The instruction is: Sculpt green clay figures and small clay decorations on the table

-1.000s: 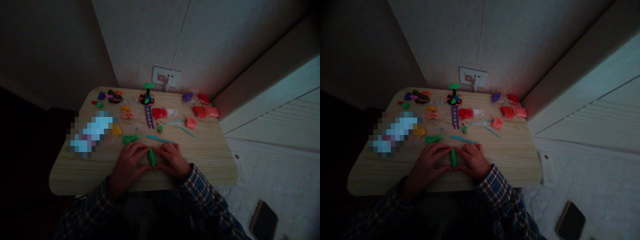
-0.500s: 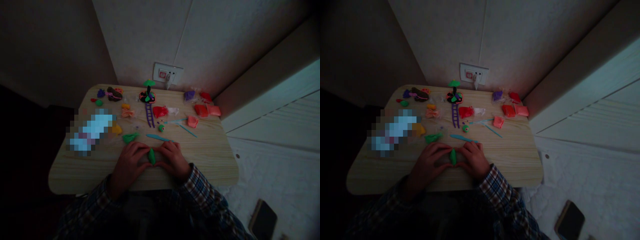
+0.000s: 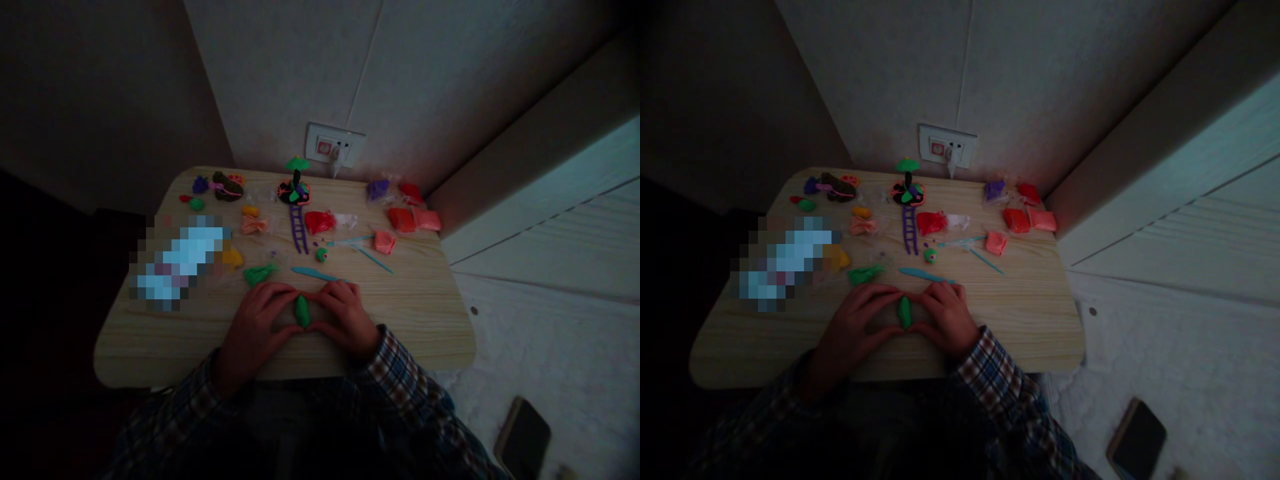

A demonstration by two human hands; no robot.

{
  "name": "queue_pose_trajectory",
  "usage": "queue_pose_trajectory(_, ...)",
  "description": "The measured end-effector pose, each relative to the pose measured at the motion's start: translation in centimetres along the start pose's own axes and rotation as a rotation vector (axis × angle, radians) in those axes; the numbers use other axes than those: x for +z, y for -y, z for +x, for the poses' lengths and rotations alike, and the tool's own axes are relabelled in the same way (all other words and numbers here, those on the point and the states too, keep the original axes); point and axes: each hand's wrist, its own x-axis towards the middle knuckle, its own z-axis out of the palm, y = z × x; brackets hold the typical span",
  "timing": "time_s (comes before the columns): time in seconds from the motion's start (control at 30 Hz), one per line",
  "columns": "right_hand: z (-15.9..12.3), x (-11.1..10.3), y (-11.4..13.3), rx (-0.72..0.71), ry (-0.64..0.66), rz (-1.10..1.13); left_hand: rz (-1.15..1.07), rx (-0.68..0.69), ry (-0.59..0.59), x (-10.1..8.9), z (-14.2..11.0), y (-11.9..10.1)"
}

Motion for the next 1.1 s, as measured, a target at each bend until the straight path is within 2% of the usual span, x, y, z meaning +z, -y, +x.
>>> queue_pose_trajectory(0.33, 0.01, 0.08, 0.14, 0.015, -0.011, -0.001, -0.056, -0.002, -0.034, -0.11, 0.25, -0.21)
queue_pose_trajectory(0.63, -0.21, 0.49, 0.24, 0.009, -0.054, -0.015, -0.012, 0.009, -0.023, 0.07, -0.26, -0.11)
queue_pose_trajectory(0.9, -0.28, 0.45, -0.01, -0.027, -0.028, -0.045, 0.025, 0.045, -0.001, 0.16, -0.43, 0.0)
queue_pose_trajectory(1.1, -0.3, 0.31, 0.21, -0.014, -0.03, 0.002, 0.044, 0.037, -0.033, 0.36, -0.57, -0.06)
